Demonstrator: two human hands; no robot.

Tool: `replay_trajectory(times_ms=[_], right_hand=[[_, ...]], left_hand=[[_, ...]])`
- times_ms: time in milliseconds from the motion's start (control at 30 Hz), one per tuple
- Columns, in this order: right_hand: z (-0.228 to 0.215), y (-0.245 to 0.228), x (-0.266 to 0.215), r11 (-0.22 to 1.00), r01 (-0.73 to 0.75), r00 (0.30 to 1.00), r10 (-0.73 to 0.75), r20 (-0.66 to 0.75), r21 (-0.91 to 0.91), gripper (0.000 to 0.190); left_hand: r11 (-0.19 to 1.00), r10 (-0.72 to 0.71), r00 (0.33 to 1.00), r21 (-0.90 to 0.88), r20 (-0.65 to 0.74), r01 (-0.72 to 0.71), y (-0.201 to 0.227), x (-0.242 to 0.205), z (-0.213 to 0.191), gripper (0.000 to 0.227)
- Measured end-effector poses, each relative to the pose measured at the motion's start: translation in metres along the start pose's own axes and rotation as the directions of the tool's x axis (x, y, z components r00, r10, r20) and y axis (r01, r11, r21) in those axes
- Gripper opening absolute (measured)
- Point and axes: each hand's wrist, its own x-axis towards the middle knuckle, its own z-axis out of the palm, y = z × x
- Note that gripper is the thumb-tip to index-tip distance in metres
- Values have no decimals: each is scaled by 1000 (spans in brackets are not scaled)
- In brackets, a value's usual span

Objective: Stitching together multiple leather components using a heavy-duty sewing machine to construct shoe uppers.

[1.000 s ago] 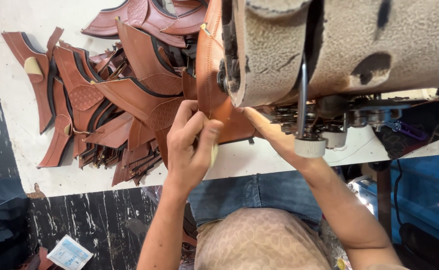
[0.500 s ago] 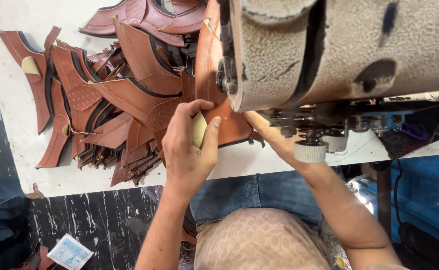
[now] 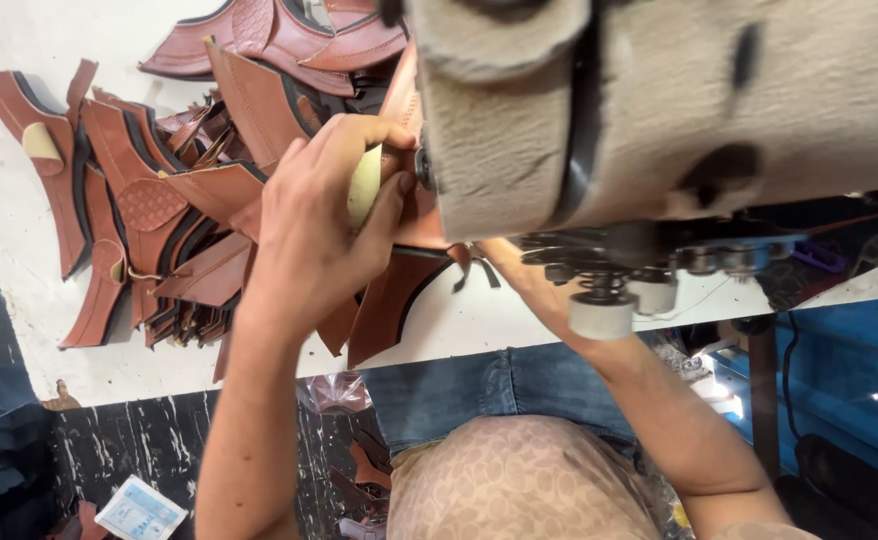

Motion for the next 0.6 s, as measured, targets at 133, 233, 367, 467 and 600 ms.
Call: replay_trajectory(times_ms=[133,233,367,467,600], right_hand=[[2,-10,-3,967,19,1000,-21,6,256,52],[-1,-2,-4,918,-120,981,168,-97,377,56],[2,-19,-15,772,307,854,-481,-196,-557,57],[0,0,-12,915,295,921,-349,-174,-275,37],[9,-21,-24,981,23,980,16,-200,192,41]], left_hand=[[997,81,995,14,54,-82,-4,20,-3,25],[996,88,995,18,56,-89,-9,31,-1,28],[995,26,999,-99,39,-22,-15,35,2,31],[980,-87,995,-176,48,95,-13,38,2,27],[970,-109,994,-219,-14,103,-23,24,12,22]])
